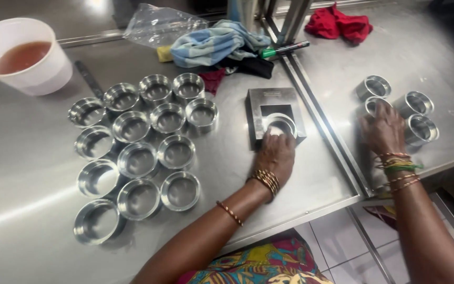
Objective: The person is seen inspecting metal rings on a stainless steel table, marking them with a green marker, and wiping them clean with a cloth.
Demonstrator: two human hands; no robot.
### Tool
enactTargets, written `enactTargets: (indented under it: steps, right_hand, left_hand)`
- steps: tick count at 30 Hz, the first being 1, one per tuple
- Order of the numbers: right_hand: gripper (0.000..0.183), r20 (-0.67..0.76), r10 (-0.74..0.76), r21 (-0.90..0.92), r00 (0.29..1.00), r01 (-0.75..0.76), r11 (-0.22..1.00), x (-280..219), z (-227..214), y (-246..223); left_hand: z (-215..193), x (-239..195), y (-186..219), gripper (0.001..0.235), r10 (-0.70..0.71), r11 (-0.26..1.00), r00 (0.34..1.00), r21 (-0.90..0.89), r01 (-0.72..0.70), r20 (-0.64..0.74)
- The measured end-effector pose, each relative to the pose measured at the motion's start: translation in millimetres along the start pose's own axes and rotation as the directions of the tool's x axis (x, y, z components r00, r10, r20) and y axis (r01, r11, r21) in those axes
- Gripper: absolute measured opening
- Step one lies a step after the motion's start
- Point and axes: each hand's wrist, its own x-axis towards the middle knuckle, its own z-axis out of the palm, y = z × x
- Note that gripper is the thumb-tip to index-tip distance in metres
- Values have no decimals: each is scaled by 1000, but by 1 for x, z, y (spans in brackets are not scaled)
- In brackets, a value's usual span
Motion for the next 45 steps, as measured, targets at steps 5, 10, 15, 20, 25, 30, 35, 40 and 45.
enactTargets:
  steps: [5,10,15,20,25,30,35,40,45]
  right_hand:
    - [29,122,90,27,988,-94,995,-16,1,5]
    - [16,217,-43,499,975,-73,863,-42,-88,-79]
    - [14,289,-284,678,914,14,734,-74,-84,-162]
    - [15,210,-390,503,896,243,830,-60,-56,-212]
    - [14,218,-260,524,941,112,844,-36,-16,-214]
    - [29,55,-357,485,932,288,826,-24,-8,-209]
    - [35,138,-343,781,929,111,615,-13,-46,-170]
    - [49,3,90,281,996,-87,956,13,-35,-36]
    - [59,-9,-91,86,996,91,992,40,38,50]
  left_hand:
    - [39,-43,-25,24,97,995,995,-10,-97,-7]
    - [-30,-90,-72,28,5,994,998,112,1,-59]
    - [-61,-87,-110,23,-240,969,971,-49,241,26]
    - [-49,-82,-116,29,-250,964,967,110,243,51]
    - [-56,-74,-89,37,-273,953,939,72,293,-209]
    - [-47,-38,-49,36,-113,994,950,-33,108,-292]
    - [16,14,-42,44,130,987,864,147,-66,-486]
    - [6,20,-18,30,2,1000,999,-1,-2,-46]
    - [0,-20,-3,29,88,996,993,2,-88,78]
